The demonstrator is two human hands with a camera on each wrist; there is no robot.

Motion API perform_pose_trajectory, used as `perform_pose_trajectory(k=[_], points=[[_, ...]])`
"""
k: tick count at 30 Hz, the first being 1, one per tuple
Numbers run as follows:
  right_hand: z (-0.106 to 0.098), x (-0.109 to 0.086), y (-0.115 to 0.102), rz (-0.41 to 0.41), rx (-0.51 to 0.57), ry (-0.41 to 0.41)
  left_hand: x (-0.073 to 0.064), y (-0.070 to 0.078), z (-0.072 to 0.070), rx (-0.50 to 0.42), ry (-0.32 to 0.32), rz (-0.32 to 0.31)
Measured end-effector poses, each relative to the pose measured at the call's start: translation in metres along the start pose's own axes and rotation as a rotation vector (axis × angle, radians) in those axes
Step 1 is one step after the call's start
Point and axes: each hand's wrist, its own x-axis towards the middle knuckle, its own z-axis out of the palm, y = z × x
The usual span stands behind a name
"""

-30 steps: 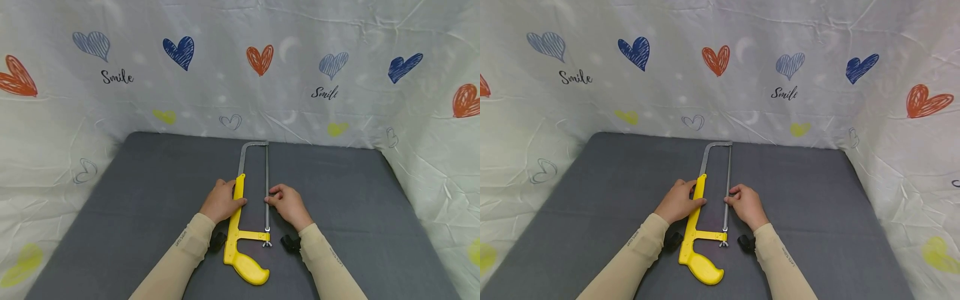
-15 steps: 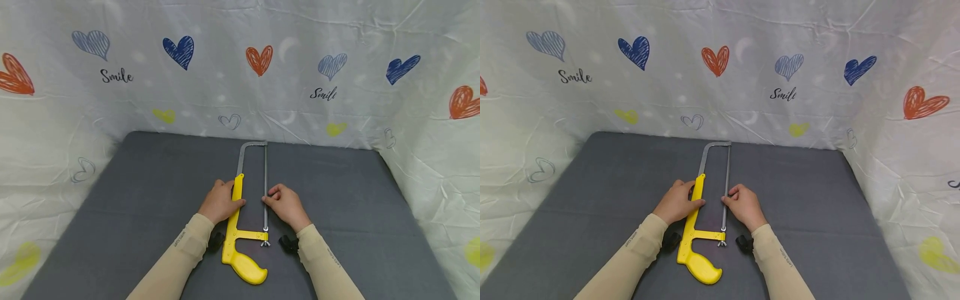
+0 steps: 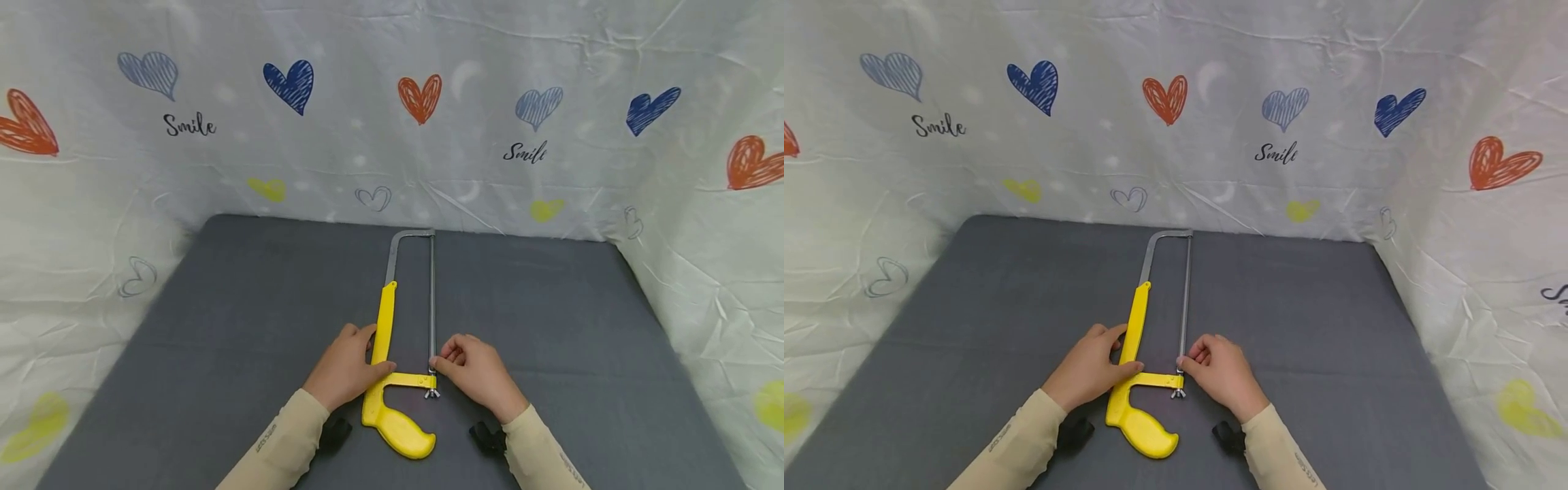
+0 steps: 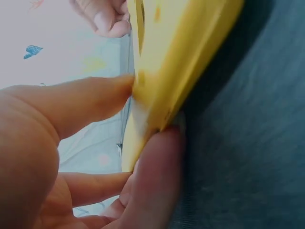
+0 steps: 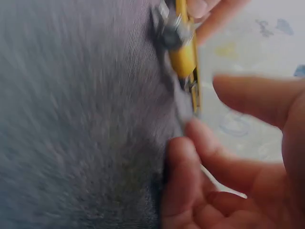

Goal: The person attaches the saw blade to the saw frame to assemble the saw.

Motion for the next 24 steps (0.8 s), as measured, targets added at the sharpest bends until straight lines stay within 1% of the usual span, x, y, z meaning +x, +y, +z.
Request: perform_pose_trajectory(k=[2, 5, 11, 17, 21, 24], points=[[0.000, -0.007, -0.001, -0.027, -0.009, -0.041, -0.005, -0.001, 0.000, -0.013, -0.012, -0.014], [0.000, -0.015, -0.001, -0.058, -0.031, -0.089, -0.010, -0.002, 0.000, -0.030, -0.023, -0.028], [-0.001, -0.022, 0.001, -0.066, -0.021, -0.144, -0.011, -0.003, 0.001, -0.068, -0.035, -0.044], [-0.004, -0.021, 0.004, -0.109, -0.004, -0.177, -0.009, -0.005, 0.002, -0.086, -0.017, -0.049], [-0.004, -0.024, 0.006, -0.140, 0.006, -0.181, -0.011, -0.005, 0.003, -0.089, -0.017, -0.042], [-0.003, -0.024, 0.007, -0.163, 0.005, -0.178, -0.013, -0.005, 0.004, -0.097, -0.020, -0.047]])
